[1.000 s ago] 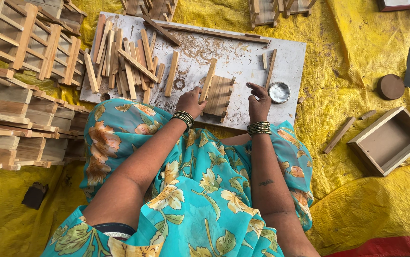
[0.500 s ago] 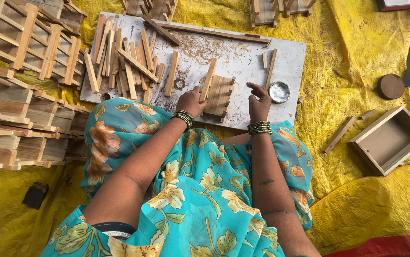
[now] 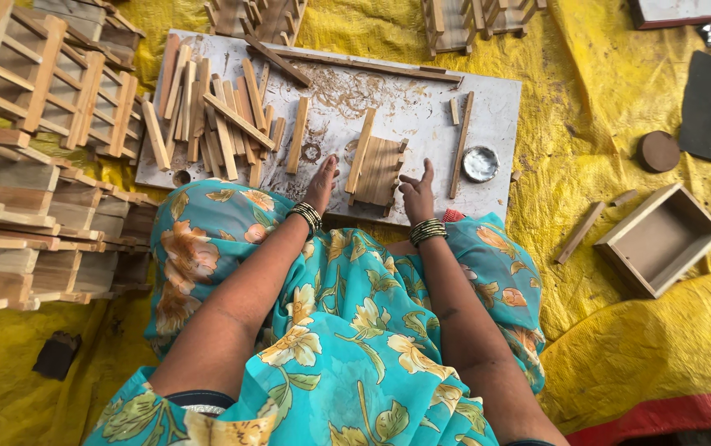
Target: The person sits on the floor assembling small wooden chair-shaped toys. They pick wooden sticks and rungs from a pile, fit them into a partially built frame, press joints together, and reach into a small dish of white glue to apply it to joints, setting finished frames aside with others.
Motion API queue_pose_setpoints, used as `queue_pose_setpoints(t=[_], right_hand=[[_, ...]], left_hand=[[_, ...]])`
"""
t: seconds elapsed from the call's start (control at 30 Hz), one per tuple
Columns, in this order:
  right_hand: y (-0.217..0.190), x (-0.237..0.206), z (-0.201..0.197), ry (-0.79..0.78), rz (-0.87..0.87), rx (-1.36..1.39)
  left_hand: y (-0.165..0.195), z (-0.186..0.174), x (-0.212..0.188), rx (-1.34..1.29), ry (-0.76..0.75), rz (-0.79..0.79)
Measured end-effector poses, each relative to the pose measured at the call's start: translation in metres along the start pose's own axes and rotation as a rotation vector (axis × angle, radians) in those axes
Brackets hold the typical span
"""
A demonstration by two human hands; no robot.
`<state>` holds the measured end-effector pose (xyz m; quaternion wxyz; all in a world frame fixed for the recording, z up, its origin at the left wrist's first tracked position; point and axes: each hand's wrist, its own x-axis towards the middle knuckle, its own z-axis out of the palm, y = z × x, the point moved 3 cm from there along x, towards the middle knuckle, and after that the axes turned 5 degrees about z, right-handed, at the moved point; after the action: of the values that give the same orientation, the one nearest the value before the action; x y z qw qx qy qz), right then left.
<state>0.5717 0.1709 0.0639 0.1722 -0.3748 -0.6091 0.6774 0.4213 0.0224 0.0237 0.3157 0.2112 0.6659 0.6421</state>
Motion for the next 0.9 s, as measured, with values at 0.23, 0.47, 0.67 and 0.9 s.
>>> queue_pose_setpoints(t=[0.23,0.47,0.67,0.9], right_hand=[[0.002,-0.020,0.017,0.017,0.066,0.130],[0.014,-0.020,0.022,0.050,0.109,0.161],[0.000,-0.017,0.011,0.251,-0.105,-0.021],[-0.045,0.002,0.041,0.147,-0.458,0.380]], left_hand=[[-0.006,0.021,-0.007,-0.159,-0.116,-0.230],[-0.018,0.028,-0.006,-0.303,-0.113,-0.225],[-0.019,0.018,0.003,-0.041,-0.040,-0.053],[0.019,0.002,0.040,-0.011,-0.010,0.285]])
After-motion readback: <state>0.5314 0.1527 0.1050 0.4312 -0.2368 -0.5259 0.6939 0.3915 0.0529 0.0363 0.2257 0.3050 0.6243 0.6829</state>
